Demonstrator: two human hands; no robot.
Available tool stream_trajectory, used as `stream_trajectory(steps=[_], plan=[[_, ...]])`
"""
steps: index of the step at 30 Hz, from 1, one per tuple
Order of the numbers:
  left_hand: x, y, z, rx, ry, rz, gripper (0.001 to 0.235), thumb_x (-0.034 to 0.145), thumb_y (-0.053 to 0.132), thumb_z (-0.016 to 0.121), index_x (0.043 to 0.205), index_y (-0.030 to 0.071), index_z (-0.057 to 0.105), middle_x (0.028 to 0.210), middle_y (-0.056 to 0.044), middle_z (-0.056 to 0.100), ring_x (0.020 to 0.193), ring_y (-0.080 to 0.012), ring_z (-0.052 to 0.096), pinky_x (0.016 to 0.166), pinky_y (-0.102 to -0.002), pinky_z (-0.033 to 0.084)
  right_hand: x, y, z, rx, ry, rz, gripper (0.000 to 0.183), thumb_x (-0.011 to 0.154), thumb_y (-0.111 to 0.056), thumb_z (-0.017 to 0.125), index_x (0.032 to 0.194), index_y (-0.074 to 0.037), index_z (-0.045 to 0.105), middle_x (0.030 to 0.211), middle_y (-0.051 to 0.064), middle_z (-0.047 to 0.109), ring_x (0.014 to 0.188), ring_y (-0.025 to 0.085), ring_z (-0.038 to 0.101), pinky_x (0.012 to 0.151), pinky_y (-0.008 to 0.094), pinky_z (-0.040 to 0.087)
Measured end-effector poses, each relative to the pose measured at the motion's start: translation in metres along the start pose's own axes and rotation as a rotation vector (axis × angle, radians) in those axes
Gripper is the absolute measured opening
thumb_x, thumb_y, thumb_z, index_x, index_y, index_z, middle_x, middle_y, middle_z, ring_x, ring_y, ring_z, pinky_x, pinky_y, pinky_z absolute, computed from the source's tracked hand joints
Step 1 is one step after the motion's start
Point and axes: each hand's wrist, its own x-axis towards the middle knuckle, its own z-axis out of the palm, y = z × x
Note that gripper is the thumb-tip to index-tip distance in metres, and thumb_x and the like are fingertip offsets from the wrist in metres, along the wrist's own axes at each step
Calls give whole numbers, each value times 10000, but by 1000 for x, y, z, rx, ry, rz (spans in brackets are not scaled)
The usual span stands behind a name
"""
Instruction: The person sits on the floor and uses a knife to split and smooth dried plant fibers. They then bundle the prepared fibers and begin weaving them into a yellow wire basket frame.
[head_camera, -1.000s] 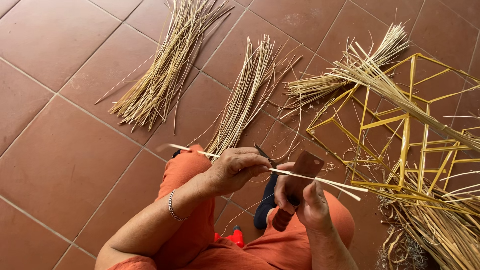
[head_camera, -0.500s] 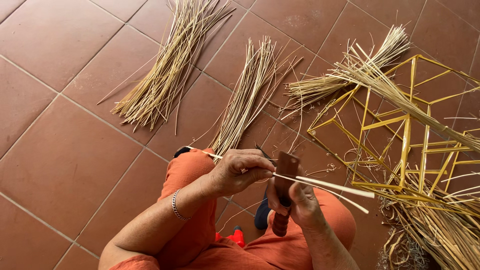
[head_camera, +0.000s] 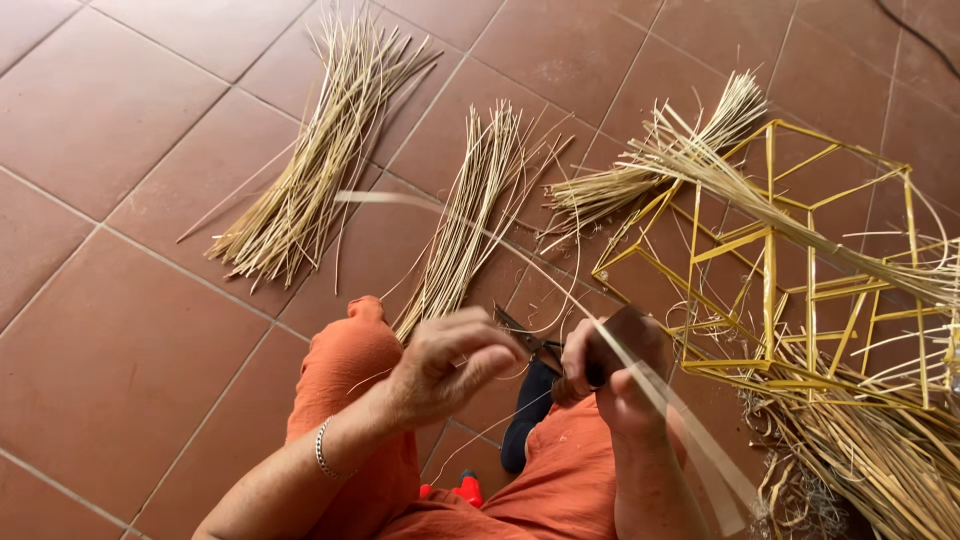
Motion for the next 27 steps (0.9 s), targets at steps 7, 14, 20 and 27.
stream_trajectory(steps=[7,14,20,27], plan=[[-51,10,22,-567,-108,-509,354,1063,321,636,1187,-7,684,883,-63,688,795,-126,664,713,-282,588,13,-9,22,-856,-235,-151,389,994,-253,737,1323,-91,609,962,120,711,734,188,697,619,297,560],[-78,4,31,-924,49,-760,290,1057,318,525,1097,41,601,729,-71,664,608,-135,645,546,-266,536,4,6,24,-1275,-278,-279,470,975,-362,724,1325,-91,567,961,100,701,780,262,700,671,380,555],[-91,-2,42,-1299,197,-736,212,1108,283,498,1060,83,552,618,16,446,486,-55,313,419,-214,260,0,27,10,-1321,-217,-310,550,957,-453,698,1236,-56,440,955,124,692,754,274,687,661,402,545],[-100,-5,49,-1449,267,-768,195,1107,285,495,1041,110,550,597,36,389,484,-55,268,402,-207,214,4,31,8,-1370,-268,-361,447,973,-418,698,1178,-98,462,819,56,635,689,234,649,611,405,493]])
